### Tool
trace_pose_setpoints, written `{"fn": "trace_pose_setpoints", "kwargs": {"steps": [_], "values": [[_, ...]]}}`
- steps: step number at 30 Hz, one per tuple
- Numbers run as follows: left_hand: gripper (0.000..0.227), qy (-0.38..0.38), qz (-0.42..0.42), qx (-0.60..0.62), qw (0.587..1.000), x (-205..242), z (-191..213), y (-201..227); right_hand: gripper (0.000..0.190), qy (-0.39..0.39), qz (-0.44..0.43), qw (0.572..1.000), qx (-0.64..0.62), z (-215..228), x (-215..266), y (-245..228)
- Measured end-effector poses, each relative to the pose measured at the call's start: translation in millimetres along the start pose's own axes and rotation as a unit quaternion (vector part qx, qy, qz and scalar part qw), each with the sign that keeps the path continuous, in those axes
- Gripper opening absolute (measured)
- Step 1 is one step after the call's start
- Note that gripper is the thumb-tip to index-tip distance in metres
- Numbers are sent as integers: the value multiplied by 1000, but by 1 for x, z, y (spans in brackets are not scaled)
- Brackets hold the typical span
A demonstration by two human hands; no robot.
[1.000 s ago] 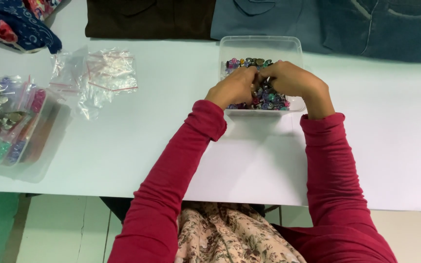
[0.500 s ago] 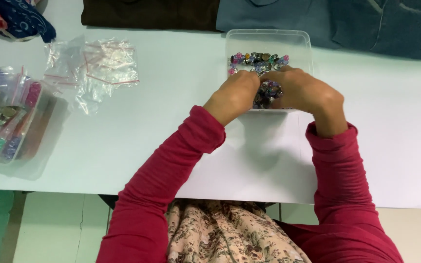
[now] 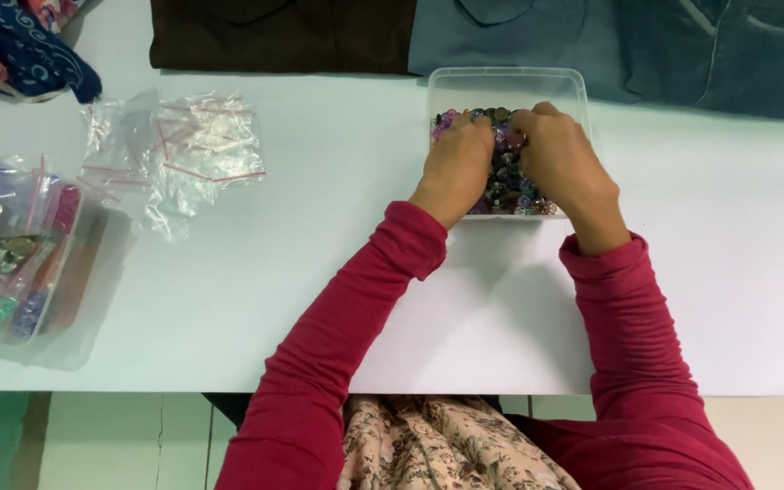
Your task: Sorting various buttons and beads from a large container into small individual plastic bags and sealing them.
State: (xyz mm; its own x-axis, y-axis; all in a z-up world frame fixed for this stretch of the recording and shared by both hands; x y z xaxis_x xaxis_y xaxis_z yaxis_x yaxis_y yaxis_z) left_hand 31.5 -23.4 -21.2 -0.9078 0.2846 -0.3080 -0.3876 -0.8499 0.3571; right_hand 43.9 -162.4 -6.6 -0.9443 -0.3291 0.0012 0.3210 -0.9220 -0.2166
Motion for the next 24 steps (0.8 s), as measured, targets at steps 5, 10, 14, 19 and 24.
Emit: {"fn": "trace_pose_setpoints", "kwargs": {"steps": [5,10,14,19,24], "values": [[18,-21,3,149,989,5,63,-3,26,-24,-21,995,-90,79,29,-61],[30,-77,13,246,966,7,55,-7,37,-74,-46,989,-117,75,23,-66],[59,-176,-23,146,973,20,42,1,49,-123,-33,988,-82,71,25,-76],[76,-268,-38,152,951,31,22,4,64,-199,-45,978,-47,51,30,-71],[41,-331,-30,262,906,39,30,14,56,-264,-117,956,-49,55,42,-58]]}}
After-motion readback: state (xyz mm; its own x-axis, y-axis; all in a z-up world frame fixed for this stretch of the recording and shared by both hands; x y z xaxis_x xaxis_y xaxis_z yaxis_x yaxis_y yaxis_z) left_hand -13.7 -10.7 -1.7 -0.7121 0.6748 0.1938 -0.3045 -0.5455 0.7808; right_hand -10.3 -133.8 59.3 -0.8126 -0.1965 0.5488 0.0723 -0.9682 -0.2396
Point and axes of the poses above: each hand's wrist, its own x-axis away from the middle knuckle, its own z-axis out of the back of the hand, y = z × x, the point moved 6 cm from there along -x, towards the middle knuckle, and after that the axes turned 1 degree about z, right-handed, at the moved point
